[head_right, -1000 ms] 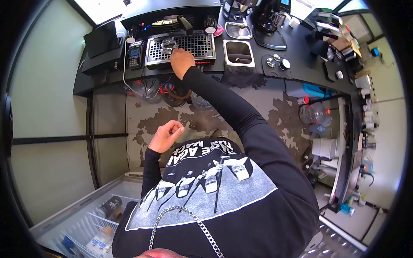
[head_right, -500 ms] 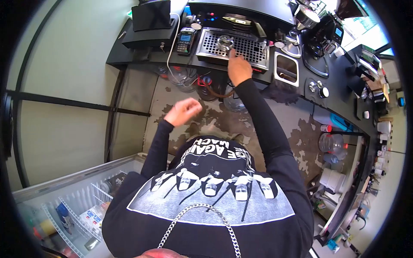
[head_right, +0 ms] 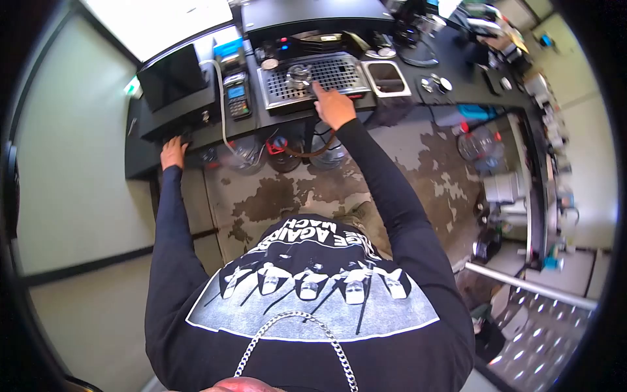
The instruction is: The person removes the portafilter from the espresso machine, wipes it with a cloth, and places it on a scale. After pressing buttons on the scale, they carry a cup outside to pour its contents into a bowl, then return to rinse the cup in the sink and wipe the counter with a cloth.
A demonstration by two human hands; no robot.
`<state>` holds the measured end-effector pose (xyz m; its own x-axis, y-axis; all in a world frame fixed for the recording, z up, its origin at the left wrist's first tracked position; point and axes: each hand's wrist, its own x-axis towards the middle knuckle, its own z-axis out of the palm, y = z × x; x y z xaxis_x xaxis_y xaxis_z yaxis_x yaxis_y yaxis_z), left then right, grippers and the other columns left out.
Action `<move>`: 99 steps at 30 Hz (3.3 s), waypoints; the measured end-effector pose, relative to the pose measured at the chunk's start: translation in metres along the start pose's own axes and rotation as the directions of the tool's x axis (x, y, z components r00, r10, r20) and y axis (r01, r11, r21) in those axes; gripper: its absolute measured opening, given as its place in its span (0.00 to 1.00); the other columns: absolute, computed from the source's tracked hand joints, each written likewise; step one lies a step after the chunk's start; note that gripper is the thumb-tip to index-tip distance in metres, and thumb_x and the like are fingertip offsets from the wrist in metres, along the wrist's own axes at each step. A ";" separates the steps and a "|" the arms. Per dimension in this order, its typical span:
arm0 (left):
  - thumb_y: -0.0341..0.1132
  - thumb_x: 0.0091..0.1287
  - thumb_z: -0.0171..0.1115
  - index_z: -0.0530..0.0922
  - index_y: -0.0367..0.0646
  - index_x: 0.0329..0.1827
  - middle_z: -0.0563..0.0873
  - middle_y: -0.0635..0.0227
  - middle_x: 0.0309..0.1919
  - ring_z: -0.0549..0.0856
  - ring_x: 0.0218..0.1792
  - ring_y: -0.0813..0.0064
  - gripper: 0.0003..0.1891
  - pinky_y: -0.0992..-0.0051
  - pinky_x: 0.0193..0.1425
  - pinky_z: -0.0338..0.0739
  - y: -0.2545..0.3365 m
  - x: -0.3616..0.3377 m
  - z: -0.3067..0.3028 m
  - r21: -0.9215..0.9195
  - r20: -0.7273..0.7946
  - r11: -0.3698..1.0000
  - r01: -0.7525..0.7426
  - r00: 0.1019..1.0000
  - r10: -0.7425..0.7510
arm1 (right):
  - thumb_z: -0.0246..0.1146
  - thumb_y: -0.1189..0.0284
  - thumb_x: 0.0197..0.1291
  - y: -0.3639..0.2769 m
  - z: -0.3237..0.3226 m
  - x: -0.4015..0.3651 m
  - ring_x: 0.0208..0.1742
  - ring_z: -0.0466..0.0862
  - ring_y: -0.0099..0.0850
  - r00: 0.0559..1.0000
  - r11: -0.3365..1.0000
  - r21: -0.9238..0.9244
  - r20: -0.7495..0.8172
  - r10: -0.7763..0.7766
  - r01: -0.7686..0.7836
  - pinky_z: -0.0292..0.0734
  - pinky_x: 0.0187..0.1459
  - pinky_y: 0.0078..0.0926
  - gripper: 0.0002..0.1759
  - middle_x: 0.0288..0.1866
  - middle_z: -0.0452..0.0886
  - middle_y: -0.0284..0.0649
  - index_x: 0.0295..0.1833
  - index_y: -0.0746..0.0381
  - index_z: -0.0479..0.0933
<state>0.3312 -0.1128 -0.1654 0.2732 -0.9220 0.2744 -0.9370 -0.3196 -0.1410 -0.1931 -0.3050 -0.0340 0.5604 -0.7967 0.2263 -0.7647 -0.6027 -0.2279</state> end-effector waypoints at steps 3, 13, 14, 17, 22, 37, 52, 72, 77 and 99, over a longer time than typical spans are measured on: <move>0.46 0.72 0.60 0.80 0.46 0.55 0.86 0.59 0.52 0.84 0.51 0.52 0.16 0.56 0.51 0.82 -0.001 0.004 -0.003 -0.142 -0.050 0.987 0.071 0.996 -0.078 | 0.63 0.58 0.66 0.004 -0.007 0.005 0.52 0.84 0.56 0.992 0.945 0.310 -0.038 0.117 -0.100 0.79 0.54 0.49 0.30 0.51 0.85 0.59 0.68 0.62 0.74; 0.45 0.75 0.64 0.77 0.30 0.52 0.88 0.58 0.46 0.87 0.45 0.68 0.21 0.65 0.52 0.82 0.152 -0.016 -0.097 -0.949 0.293 -0.301 0.091 0.608 -0.738 | 0.63 0.58 0.67 0.021 -0.039 -0.006 0.56 0.84 0.55 0.954 0.843 0.494 -0.085 0.289 -0.211 0.77 0.58 0.40 0.32 0.53 0.84 0.62 0.70 0.66 0.73; 0.40 0.74 0.65 0.78 0.31 0.53 0.88 0.60 0.46 0.87 0.46 0.70 0.18 0.67 0.53 0.81 0.179 -0.007 -0.120 -0.951 0.183 -0.300 -0.068 0.661 -0.728 | 0.64 0.58 0.66 0.022 -0.040 -0.008 0.56 0.84 0.55 0.954 0.841 0.496 -0.076 0.290 -0.217 0.77 0.58 0.40 0.31 0.53 0.84 0.62 0.69 0.66 0.73; 0.26 0.73 0.61 0.78 0.32 0.56 0.85 0.64 0.56 0.83 0.55 0.76 0.12 0.71 0.63 0.76 0.224 0.031 -0.148 -0.953 0.029 -0.250 -0.169 0.773 -0.634 | 0.64 0.58 0.66 0.021 -0.042 -0.009 0.56 0.85 0.55 0.956 0.828 0.512 -0.041 0.290 -0.230 0.77 0.57 0.39 0.31 0.52 0.84 0.62 0.70 0.65 0.74; 0.36 0.71 0.61 0.77 0.40 0.59 0.87 0.48 0.49 0.89 0.46 0.49 0.16 0.57 0.54 0.82 0.275 0.114 -0.146 -0.855 -0.093 0.494 0.156 0.892 -0.443 | 0.64 0.57 0.67 0.036 -0.041 -0.013 0.57 0.85 0.54 0.957 0.799 0.548 0.009 0.290 -0.247 0.77 0.58 0.39 0.32 0.52 0.84 0.62 0.70 0.65 0.73; 0.30 0.69 0.51 0.76 0.23 0.59 0.76 0.40 0.65 0.69 0.72 0.45 0.21 0.60 0.80 0.58 0.463 0.085 -0.143 -0.425 -0.206 0.879 -0.214 0.969 0.137 | 0.61 0.57 0.68 0.070 -0.068 -0.009 0.59 0.81 0.59 0.969 0.772 0.589 0.094 0.230 -0.241 0.77 0.58 0.45 0.33 0.52 0.82 0.66 0.70 0.70 0.71; 0.48 0.76 0.54 0.84 0.36 0.41 0.88 0.58 0.29 0.89 0.32 0.65 0.22 0.66 0.40 0.80 0.266 -0.329 -0.004 -0.636 0.602 0.401 0.660 0.749 -0.278 | 0.58 0.73 0.63 0.014 -0.010 -0.013 0.30 0.88 0.47 0.999 0.972 -0.232 -0.024 0.031 -0.036 0.86 0.30 0.39 0.31 0.40 0.81 0.52 0.73 0.65 0.65; 0.53 0.72 0.55 0.84 0.41 0.54 0.88 0.50 0.48 0.87 0.52 0.50 0.24 0.56 0.58 0.79 0.151 -0.309 0.096 -0.428 0.785 0.729 0.534 0.619 0.008 | 0.60 0.59 0.70 0.013 -0.039 -0.003 0.37 0.86 0.54 0.981 0.988 -0.076 -0.151 0.122 -0.135 0.83 0.39 0.50 0.24 0.36 0.84 0.54 0.67 0.56 0.74; 0.52 0.72 0.59 0.84 0.43 0.54 0.89 0.51 0.45 0.87 0.51 0.52 0.21 0.60 0.56 0.80 0.160 -0.265 0.098 -0.566 0.705 0.436 0.700 0.685 -0.186 | 0.58 0.57 0.71 0.019 -0.020 -0.019 0.37 0.86 0.57 0.980 0.980 -0.085 -0.097 0.172 -0.180 0.82 0.40 0.53 0.26 0.38 0.83 0.57 0.71 0.53 0.72; 0.56 0.70 0.57 0.86 0.40 0.51 0.89 0.50 0.46 0.88 0.50 0.52 0.26 0.61 0.56 0.80 0.323 -0.394 0.034 -0.336 0.872 0.515 0.789 0.467 -0.147 | 0.66 0.55 0.67 0.073 0.002 -0.004 0.36 0.87 0.40 0.991 0.733 0.677 -0.038 0.130 -0.070 0.79 0.31 0.36 0.30 0.42 0.85 0.49 0.68 0.60 0.70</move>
<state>-0.0716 0.1393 -0.3513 0.4547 -0.5740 -0.6810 -0.3400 -0.8186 0.4630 -0.2511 -0.3458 -0.0532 0.4438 -0.8659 0.2306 -0.3842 -0.4164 -0.8240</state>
